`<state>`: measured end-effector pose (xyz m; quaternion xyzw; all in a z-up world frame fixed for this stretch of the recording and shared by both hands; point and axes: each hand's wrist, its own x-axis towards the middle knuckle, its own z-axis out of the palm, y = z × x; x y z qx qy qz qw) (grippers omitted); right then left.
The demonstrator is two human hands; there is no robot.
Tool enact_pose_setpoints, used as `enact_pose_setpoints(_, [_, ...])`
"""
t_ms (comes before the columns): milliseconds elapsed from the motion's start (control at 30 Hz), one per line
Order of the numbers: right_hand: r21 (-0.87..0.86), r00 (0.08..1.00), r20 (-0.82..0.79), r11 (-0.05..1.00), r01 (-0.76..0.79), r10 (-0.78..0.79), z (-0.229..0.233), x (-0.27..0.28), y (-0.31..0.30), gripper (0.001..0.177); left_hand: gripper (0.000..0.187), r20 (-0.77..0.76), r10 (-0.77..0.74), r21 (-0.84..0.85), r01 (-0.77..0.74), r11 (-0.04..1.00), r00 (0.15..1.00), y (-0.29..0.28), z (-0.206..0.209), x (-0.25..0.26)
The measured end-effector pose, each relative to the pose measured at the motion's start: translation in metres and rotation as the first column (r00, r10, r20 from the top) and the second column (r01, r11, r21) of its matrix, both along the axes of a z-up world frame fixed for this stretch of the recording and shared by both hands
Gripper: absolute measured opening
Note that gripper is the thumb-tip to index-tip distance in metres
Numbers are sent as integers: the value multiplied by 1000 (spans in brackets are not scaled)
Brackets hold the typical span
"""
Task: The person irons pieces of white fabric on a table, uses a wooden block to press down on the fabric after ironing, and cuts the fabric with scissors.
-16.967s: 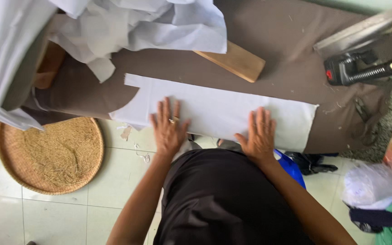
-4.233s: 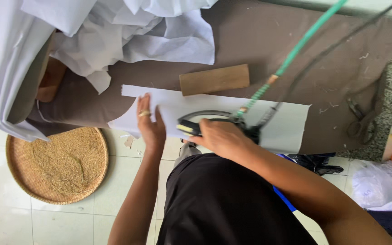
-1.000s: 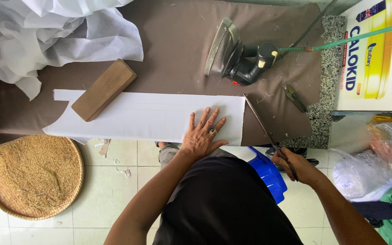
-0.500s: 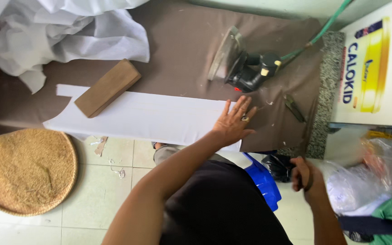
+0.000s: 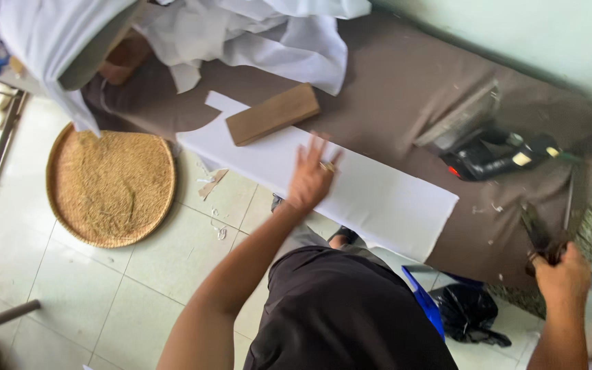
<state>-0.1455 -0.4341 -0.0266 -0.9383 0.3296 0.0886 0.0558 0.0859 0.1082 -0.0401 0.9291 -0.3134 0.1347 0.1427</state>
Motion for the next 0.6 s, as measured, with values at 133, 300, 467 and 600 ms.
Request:
enact_pose_setpoints(133, [-115, 999, -12, 993, 37, -39, 15, 13, 32, 74, 77, -82, 364, 91, -357, 930, 928, 89, 52, 78])
enact_pose_setpoints(300, [111, 888, 460, 993, -38, -18, 55, 38, 112, 47, 87, -261, 350, 104, -334, 937, 900, 146, 44, 105])
enact_pose_setpoints(467, [475, 760, 640, 836, -274, -114, 123, 148, 205, 58, 77, -276, -25, 57, 42, 998, 961, 125, 31, 96])
enact_pose_setpoints(600, [520, 665, 728, 767, -376, -168, 86, 192, 172, 52, 82, -165, -179, 102, 198, 975, 970, 56, 32, 120])
